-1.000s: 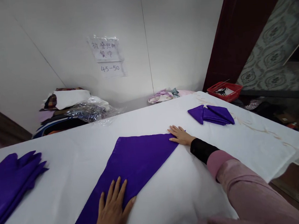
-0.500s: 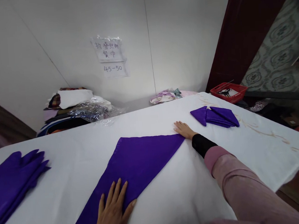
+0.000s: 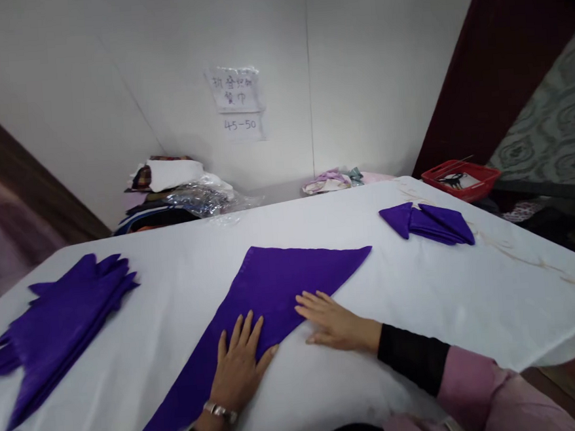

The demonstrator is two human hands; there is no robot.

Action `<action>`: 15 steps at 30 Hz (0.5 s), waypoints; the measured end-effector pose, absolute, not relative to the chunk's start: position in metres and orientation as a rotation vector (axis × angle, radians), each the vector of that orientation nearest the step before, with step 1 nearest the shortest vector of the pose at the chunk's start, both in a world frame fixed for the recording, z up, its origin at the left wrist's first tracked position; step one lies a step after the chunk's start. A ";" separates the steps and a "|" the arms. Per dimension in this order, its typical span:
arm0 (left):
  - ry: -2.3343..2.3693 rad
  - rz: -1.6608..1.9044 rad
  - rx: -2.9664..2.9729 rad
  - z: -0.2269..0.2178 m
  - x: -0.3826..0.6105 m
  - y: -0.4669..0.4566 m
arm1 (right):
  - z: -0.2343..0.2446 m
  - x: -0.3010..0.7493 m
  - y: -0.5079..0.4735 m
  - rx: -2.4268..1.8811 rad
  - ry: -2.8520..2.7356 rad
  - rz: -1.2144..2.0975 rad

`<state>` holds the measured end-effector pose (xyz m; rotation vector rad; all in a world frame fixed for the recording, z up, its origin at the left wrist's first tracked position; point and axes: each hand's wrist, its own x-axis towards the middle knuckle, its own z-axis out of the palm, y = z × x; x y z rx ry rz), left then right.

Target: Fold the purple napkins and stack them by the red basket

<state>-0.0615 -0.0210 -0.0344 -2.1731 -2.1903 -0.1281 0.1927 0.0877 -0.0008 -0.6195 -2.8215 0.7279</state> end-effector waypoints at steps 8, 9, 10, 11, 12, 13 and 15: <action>-2.224 -0.137 -2.215 -0.025 -0.053 -0.023 | -0.017 0.201 0.099 -0.692 -2.979 0.524; -2.225 -0.140 -2.218 -0.024 -0.053 -0.024 | -0.021 0.214 0.108 -0.764 -2.967 0.471; -2.225 -0.145 -2.217 -0.024 -0.053 -0.024 | -0.025 0.229 0.117 -0.840 -2.950 0.417; -2.223 -0.152 -2.217 -0.023 -0.052 -0.024 | -0.029 0.245 0.125 -0.928 -2.920 0.359; -2.223 -0.161 -2.218 -0.023 -0.052 -0.024 | -0.032 0.260 0.134 -1.015 -2.886 0.302; -2.226 -0.171 -2.221 -0.023 -0.052 -0.024 | -0.035 0.273 0.141 -1.102 -2.848 0.249; -2.242 -0.185 -2.227 -0.023 -0.051 -0.024 | -0.038 0.291 0.150 -1.274 -2.775 0.159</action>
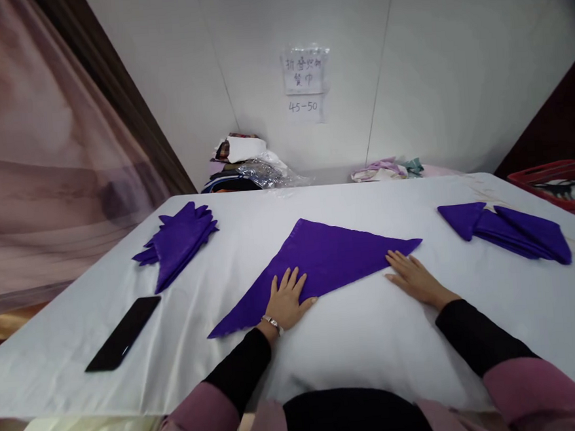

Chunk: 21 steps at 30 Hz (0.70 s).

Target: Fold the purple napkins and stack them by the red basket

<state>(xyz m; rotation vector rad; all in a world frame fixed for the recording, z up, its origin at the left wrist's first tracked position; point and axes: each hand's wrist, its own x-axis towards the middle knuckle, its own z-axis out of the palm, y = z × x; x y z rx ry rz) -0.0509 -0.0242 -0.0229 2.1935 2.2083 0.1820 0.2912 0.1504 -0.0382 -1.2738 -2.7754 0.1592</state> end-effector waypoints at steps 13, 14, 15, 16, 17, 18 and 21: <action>2.205 0.184 2.134 -0.020 -0.050 -0.023 | -0.015 0.165 0.060 -0.505 -3.007 0.313; 2.210 0.180 2.109 -0.018 -0.047 -0.023 | -0.018 0.164 0.060 -0.505 -3.011 0.322; 2.215 0.183 2.090 -0.017 -0.042 -0.023 | -0.020 0.164 0.060 -0.507 -3.012 0.321; 2.213 0.199 2.088 -0.016 -0.035 -0.023 | -0.023 0.165 0.062 -0.506 -3.011 0.315; 2.201 0.227 2.105 -0.015 -0.026 -0.023 | -0.026 0.166 0.063 -0.505 -3.010 0.306; 2.170 0.267 2.146 -0.014 -0.016 -0.022 | -0.028 0.167 0.064 -0.503 -3.009 0.300; 2.023 0.395 2.256 -0.015 0.013 -0.020 | -0.033 0.170 0.067 -0.478 -3.015 0.289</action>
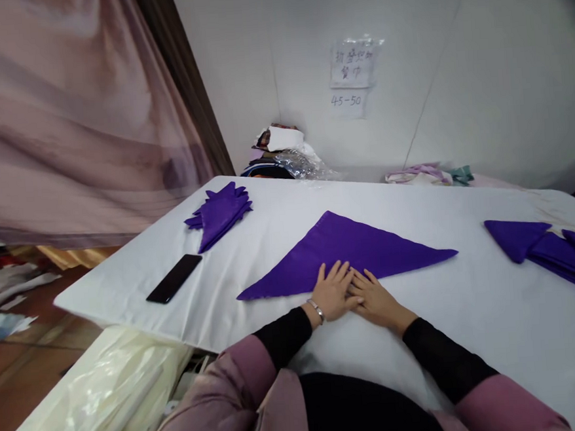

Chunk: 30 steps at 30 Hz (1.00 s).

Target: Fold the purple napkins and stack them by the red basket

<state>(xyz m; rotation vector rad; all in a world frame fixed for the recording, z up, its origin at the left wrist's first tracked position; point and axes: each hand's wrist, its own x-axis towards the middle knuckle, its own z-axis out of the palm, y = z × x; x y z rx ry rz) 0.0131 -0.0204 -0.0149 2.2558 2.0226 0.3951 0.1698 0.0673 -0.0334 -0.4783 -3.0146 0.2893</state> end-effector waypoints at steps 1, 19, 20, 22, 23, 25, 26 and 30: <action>1.999 0.423 2.250 -0.016 0.020 -0.020 | -0.035 0.170 0.068 -0.466 -3.015 0.284; 2.226 0.356 2.095 -0.020 -0.018 -0.085 | -0.039 0.175 0.070 -0.465 -3.012 0.155; 2.240 0.357 2.079 -0.019 -0.020 -0.090 | -0.038 0.175 0.069 -0.468 -3.015 0.156; 2.272 0.352 2.044 -0.018 -0.024 -0.098 | -0.038 0.175 0.069 -0.471 -3.018 0.152; 2.290 0.346 2.027 -0.018 -0.026 -0.102 | -0.038 0.175 0.069 -0.472 -3.020 0.145; 2.326 0.335 1.998 -0.020 -0.029 -0.109 | -0.038 0.175 0.069 -0.474 -3.021 0.130; 2.344 0.332 1.984 -0.020 -0.030 -0.112 | -0.039 0.175 0.069 -0.475 -3.020 0.124; 2.421 0.320 1.924 -0.023 -0.035 -0.122 | -0.041 0.176 0.070 -0.476 -3.011 0.132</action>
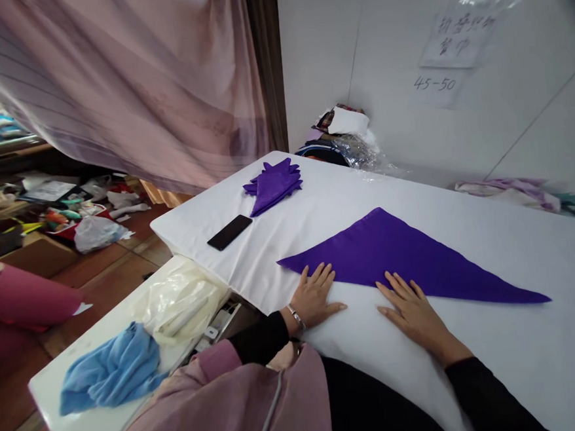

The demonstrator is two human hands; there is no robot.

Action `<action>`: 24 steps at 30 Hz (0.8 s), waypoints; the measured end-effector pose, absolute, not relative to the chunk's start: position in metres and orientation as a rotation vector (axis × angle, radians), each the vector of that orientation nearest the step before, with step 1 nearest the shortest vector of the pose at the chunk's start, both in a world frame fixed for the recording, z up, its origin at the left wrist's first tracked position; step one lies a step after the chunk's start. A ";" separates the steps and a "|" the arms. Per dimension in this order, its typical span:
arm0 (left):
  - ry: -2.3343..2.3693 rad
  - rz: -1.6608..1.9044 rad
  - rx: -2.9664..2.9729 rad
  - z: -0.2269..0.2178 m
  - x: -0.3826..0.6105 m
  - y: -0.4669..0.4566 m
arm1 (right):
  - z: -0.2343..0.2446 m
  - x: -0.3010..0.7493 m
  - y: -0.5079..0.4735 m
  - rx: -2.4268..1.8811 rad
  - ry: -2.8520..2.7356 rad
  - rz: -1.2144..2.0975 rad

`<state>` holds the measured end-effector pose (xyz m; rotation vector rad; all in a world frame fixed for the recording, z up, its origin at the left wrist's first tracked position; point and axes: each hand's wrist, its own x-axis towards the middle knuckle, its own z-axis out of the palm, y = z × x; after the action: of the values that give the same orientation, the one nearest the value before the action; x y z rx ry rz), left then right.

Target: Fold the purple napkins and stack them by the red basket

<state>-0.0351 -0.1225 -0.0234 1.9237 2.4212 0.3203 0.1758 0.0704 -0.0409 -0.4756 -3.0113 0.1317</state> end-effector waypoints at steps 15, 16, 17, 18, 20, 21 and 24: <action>2.690 0.272 1.667 -0.019 -0.054 -0.158 | -0.042 0.177 0.071 -0.485 -3.019 0.136; 2.706 0.258 1.641 -0.019 -0.056 -0.161 | -0.042 0.177 0.071 -0.487 -3.021 0.130; 2.717 0.242 1.615 -0.018 -0.058 -0.163 | -0.042 0.177 0.071 -0.488 -3.022 0.125; 2.729 0.227 1.590 -0.017 -0.060 -0.165 | -0.042 0.177 0.071 -0.488 -3.023 0.123; 2.752 0.206 1.549 -0.017 -0.063 -0.170 | -0.042 0.177 0.071 -0.487 -3.022 0.125; 2.767 0.204 1.534 -0.017 -0.064 -0.172 | -0.042 0.177 0.071 -0.487 -3.020 0.129; 2.814 0.204 1.476 -0.016 -0.066 -0.177 | -0.043 0.177 0.071 -0.486 -3.018 0.144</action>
<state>-0.0662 -0.1773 -0.0165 1.4757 2.8140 0.2037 0.1775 0.0710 -0.0427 -0.4862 -3.0185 0.1441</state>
